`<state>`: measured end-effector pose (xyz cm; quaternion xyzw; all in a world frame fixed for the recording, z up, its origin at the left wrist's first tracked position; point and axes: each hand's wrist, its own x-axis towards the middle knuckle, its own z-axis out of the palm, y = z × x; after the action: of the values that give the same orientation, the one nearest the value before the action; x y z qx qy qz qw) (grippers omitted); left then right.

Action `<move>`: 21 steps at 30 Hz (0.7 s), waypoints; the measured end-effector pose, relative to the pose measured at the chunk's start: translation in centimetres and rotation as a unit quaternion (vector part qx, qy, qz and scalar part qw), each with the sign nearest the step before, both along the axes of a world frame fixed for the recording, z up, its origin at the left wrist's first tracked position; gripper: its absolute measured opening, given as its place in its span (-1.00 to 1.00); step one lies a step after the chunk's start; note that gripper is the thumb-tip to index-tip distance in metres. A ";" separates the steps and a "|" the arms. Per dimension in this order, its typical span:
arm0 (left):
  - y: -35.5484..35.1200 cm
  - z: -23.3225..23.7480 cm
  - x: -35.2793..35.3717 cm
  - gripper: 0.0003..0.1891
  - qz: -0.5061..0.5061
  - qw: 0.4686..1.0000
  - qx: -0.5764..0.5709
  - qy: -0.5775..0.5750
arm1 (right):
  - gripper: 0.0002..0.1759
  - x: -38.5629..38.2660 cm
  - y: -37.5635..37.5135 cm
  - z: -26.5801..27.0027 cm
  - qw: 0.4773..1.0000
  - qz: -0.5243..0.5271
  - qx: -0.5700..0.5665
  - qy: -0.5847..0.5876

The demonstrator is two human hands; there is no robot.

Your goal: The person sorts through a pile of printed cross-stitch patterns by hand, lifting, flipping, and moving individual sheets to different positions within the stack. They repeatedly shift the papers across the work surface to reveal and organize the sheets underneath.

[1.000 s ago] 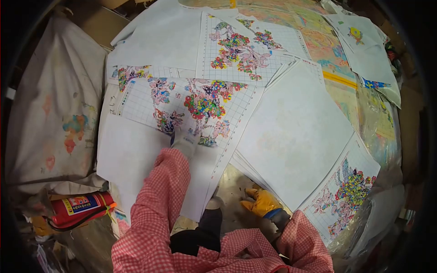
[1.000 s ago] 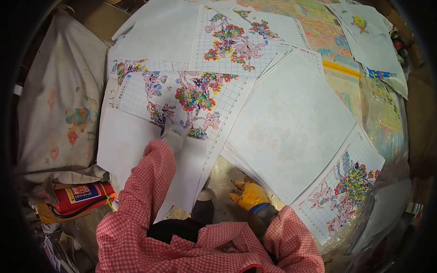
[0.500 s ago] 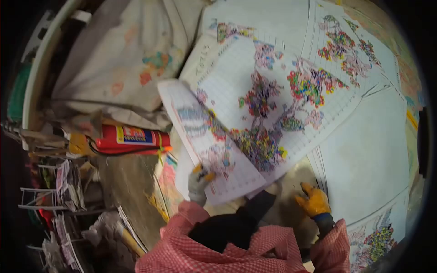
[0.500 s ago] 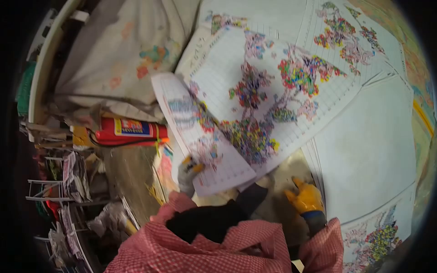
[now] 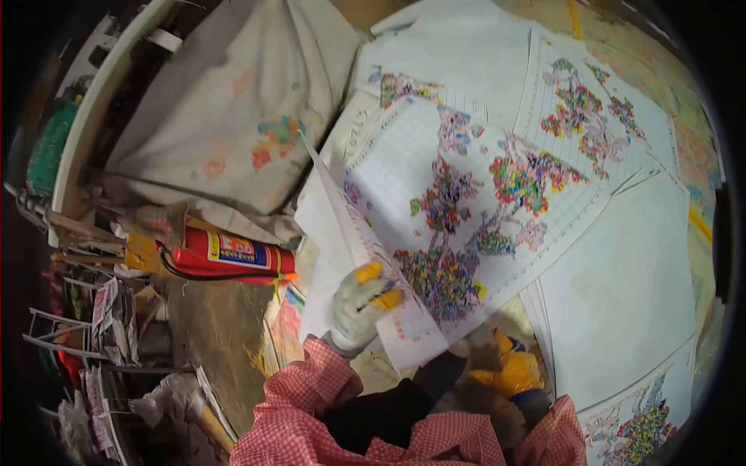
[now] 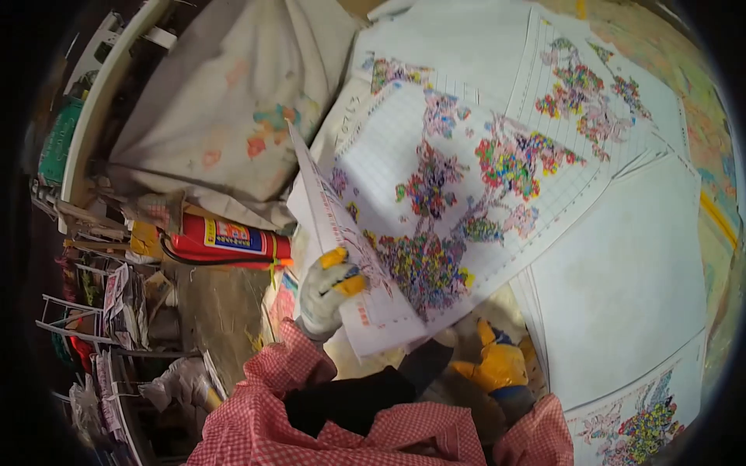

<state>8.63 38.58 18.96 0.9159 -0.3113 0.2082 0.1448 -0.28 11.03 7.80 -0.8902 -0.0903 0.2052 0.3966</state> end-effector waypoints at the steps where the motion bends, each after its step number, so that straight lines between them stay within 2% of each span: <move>1: -1.1 0.9 0.8 -0.74 -0.046 0.999 0.007 -0.025 | 0.00 0.3 0.1 1.4 1.000 -0.002 0.016 0.024; 2: -2.0 1.6 1.5 -0.74 -0.050 0.998 0.008 -0.035 | 0.00 0.2 0.4 2.1 1.000 -0.006 0.016 0.013; 4: -3.8 2.6 2.9 -0.68 -0.174 0.983 -0.034 -0.040 | -0.01 -0.4 1.2 2.8 0.999 -0.025 0.034 -0.015; 6: -6.2 3.9 3.3 -0.66 -0.227 0.972 -0.042 -0.049 | -0.05 -0.2 2.0 3.8 0.996 -0.041 0.049 -0.070; 7: -7.5 4.1 3.5 -0.63 -0.271 0.960 -0.044 -0.051 | -0.07 0.3 2.1 5.0 0.991 -0.019 0.113 -0.076; 8: -8.4 4.0 3.7 -0.63 -0.281 0.957 -0.051 -0.056 | -0.10 0.8 2.4 6.4 0.981 0.005 0.176 -0.084; 9: -9.3 4.0 3.8 -0.66 -0.288 0.953 -0.083 -0.055 | -0.35 1.1 2.6 9.0 0.980 -0.038 0.171 -0.097; 10: -9.8 4.2 3.8 -0.69 -0.292 0.948 -0.114 -0.053 | -0.35 1.0 2.4 9.1 0.980 -0.042 0.165 -0.102; 12: -9.4 5.2 3.1 -0.69 -0.286 0.948 -0.106 -0.088 | -0.41 0.0 1.6 8.5 0.970 -0.114 0.170 -0.129; 14: -8.0 5.5 1.3 -0.70 -0.269 0.958 -0.037 -0.088 | -0.46 -1.1 0.9 7.4 0.954 -0.180 0.181 -0.155; 15: -7.1 5.0 0.6 -0.70 -0.268 0.959 -0.036 -0.090 | -0.48 -1.4 0.7 6.7 0.945 -0.212 0.190 -0.164; 17: -4.8 2.5 -0.2 -0.73 -0.299 0.954 0.031 -0.022 | -0.49 -1.4 0.2 5.9 0.930 -0.255 0.193 -0.181; 21: -1.2 -3.1 -2.2 -0.73 -0.284 0.954 0.038 0.087 | -0.49 -0.6 -0.7 5.0 0.953 -0.195 0.090 -0.215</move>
<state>6.46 37.33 15.81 0.8093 -0.5521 0.0655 0.1895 -0.88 10.36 12.76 -0.8740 -0.0161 -0.0812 0.4788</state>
